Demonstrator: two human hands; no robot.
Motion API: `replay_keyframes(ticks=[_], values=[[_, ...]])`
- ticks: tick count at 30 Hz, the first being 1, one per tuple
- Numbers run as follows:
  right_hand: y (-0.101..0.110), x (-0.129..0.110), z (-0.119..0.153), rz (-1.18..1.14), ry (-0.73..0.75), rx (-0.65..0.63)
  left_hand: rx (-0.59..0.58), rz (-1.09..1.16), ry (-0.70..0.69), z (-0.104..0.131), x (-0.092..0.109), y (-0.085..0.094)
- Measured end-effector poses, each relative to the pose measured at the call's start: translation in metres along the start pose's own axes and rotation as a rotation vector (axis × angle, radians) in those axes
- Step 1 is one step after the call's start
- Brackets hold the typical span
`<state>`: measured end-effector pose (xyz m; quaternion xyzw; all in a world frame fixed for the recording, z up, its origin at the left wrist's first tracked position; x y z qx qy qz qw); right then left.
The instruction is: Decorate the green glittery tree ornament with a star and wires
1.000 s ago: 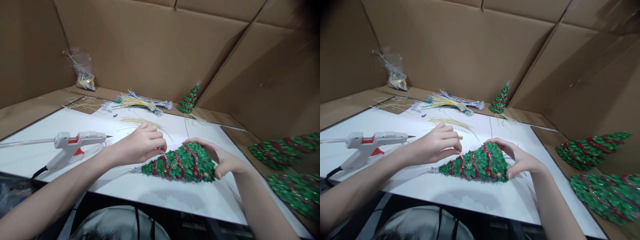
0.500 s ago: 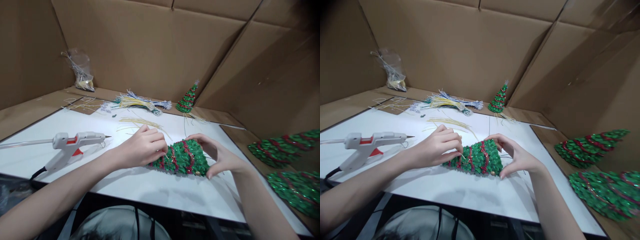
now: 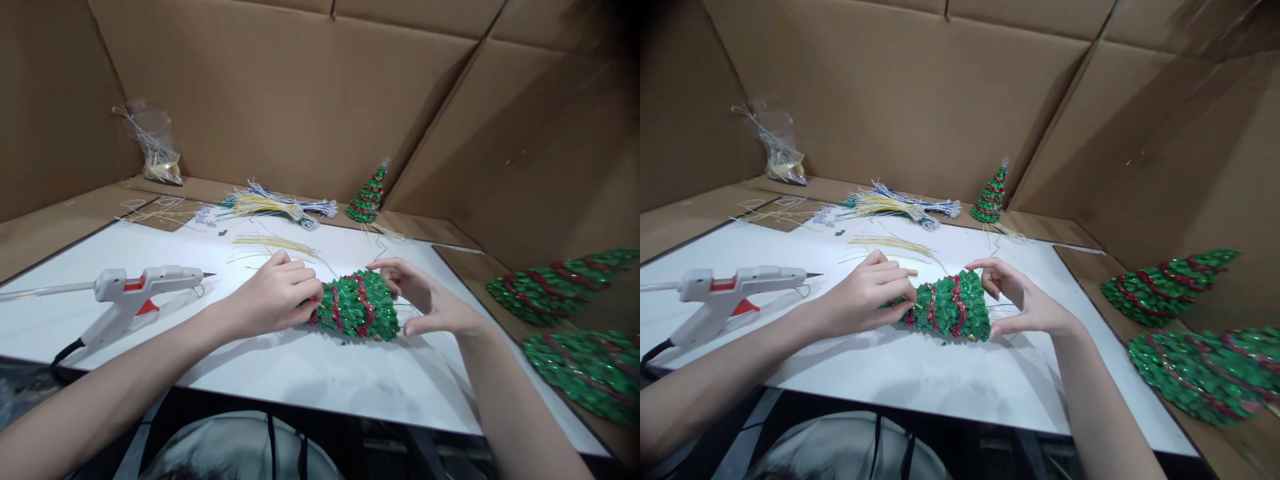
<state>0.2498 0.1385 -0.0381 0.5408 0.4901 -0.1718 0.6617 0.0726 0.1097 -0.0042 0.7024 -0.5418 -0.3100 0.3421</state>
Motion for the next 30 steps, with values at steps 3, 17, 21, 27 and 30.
replay_keyframes(ticks=[3,17,21,27,30], values=[[0.004,0.0,0.0,-0.162,0.007,0.023,0.016,0.002,0.014,0.0,0.001,0.001],[-0.02,0.023,0.006,-0.311,-0.258,-0.294,0.074,-0.048,0.005,-0.005,0.012,0.004],[-0.025,0.028,0.009,-0.217,-0.301,-0.347,0.063,-0.053,0.007,-0.005,0.013,0.004],[-0.027,0.036,0.011,-0.042,-0.343,-0.378,0.043,0.011,0.044,-0.002,0.009,0.0],[-0.025,0.037,0.013,0.02,-0.343,-0.393,0.045,0.04,0.054,-0.002,0.008,0.0]])
Point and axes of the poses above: each hand's wrist, its own z-axis away from the middle knuckle, its own y-axis out of the back of the hand, x = y × z, the point moved 9 cm from there along -z, towards the middle knuckle, and after that the axes turned 10 degrees about -y, right-handed, at the moved point
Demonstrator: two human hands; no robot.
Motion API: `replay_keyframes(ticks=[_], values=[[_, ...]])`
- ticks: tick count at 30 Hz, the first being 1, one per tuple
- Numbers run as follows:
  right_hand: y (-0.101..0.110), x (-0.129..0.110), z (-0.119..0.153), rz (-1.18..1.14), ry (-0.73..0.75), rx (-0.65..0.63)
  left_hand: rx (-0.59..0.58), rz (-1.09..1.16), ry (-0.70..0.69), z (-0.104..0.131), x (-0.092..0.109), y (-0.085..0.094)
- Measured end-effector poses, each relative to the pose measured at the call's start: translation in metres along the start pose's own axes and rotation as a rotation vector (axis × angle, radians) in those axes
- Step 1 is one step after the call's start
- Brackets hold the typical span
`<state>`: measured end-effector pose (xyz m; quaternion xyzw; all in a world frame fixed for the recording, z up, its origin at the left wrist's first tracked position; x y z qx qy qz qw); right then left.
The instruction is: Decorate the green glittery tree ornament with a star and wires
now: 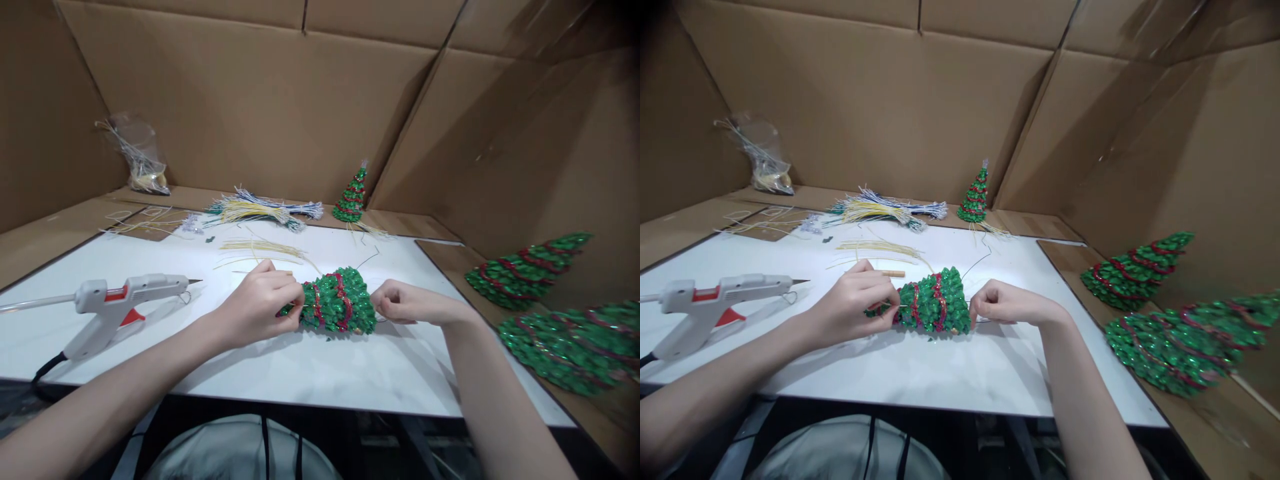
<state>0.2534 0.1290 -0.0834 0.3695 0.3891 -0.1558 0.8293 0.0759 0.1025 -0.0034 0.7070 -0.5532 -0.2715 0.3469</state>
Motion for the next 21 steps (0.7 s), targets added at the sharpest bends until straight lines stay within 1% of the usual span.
replay_keyframes(ticks=[3,7,10,13,16,21], values=[[0.002,0.003,0.003,0.047,-0.021,-0.001,0.0,0.013,0.003,0.0,-0.001,0.0],[0.009,0.001,0.009,0.099,-0.054,0.055,-0.015,0.027,0.007,0.0,-0.002,-0.001],[0.012,-0.008,0.011,0.1,-0.038,0.099,-0.02,0.034,0.006,0.0,-0.002,-0.003],[0.011,-0.014,0.009,0.093,-0.027,0.109,-0.013,0.033,-0.001,0.0,-0.001,-0.002],[0.01,-0.014,0.005,0.066,-0.023,0.121,-0.015,0.032,0.003,0.0,-0.001,-0.001],[0.017,-0.011,0.001,0.034,0.032,0.21,-0.014,0.039,0.009,0.001,-0.002,-0.001]])
Point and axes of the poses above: each hand's wrist, its own z-axis away from the middle knuckle, its own y-axis out of the back of the hand, x = y × z, the point moved 9 cm from there along -z, towards the middle knuckle, and after that the axes turned 10 degrees about -y, right-handed, at the moved point
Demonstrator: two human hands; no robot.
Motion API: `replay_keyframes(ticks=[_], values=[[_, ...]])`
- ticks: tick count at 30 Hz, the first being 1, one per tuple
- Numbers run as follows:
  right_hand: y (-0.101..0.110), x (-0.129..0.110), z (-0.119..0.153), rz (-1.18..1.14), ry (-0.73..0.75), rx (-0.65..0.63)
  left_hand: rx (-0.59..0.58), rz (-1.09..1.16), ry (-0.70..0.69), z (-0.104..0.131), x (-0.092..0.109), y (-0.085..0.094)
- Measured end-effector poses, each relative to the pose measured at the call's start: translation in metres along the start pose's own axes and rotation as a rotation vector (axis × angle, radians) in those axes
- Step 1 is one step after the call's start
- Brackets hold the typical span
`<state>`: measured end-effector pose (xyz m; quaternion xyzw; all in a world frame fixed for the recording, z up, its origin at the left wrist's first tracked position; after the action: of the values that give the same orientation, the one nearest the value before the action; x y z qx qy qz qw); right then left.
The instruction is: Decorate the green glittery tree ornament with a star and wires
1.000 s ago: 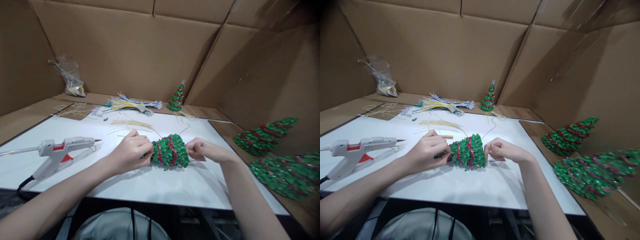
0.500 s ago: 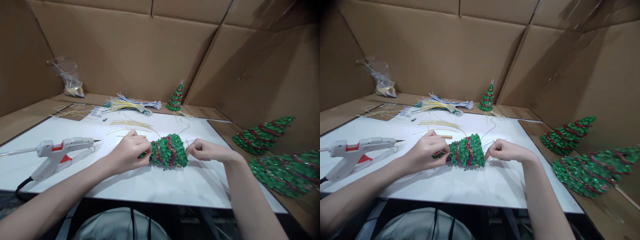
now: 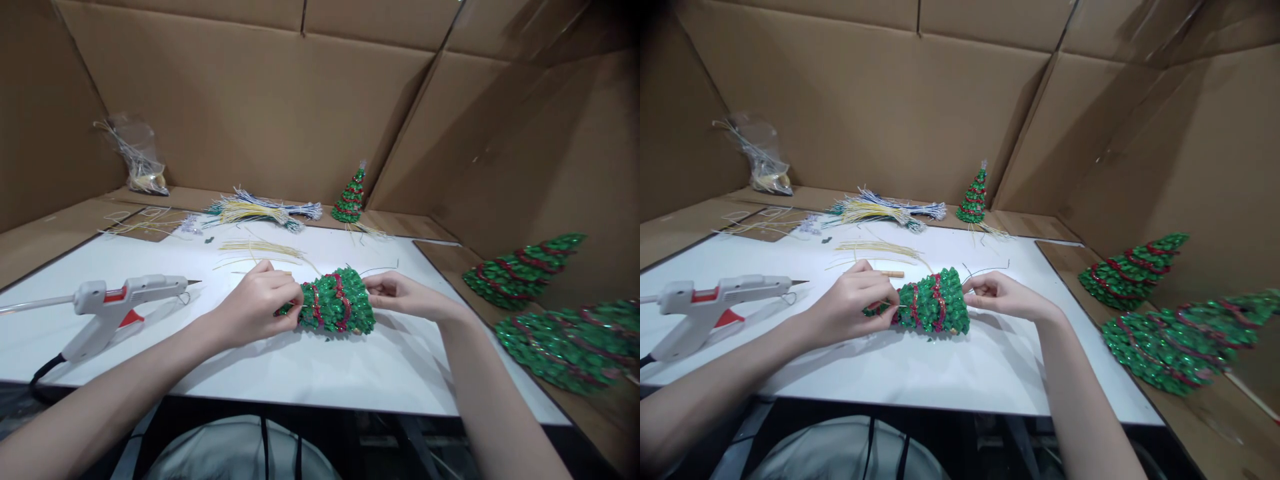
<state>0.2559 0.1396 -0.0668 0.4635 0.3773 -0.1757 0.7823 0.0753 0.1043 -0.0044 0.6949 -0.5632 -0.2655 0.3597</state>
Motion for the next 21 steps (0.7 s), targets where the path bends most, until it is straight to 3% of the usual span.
replay_keyframes(ticks=[7,14,21], values=[[0.004,-0.005,-0.003,-0.072,0.034,0.086,-0.009,0.013,-0.008,0.0,0.0,-0.002],[-0.019,-0.011,-0.009,-0.167,0.016,-0.092,-0.009,0.049,0.025,0.0,-0.004,-0.002],[-0.032,-0.001,-0.019,-0.177,-0.064,-0.154,-0.059,0.041,-0.01,-0.001,-0.003,-0.001]])
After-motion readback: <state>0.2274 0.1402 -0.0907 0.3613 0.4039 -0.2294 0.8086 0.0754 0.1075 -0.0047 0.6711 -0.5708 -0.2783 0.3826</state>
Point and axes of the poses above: each hand's wrist, its own z-axis away from the middle knuckle, its own y-axis out of the back of the hand, x = y × z, the point moved 9 cm from there along -z, towards the middle knuckle, and after that the axes turned 10 degrees about -y, right-handed, at the moved point
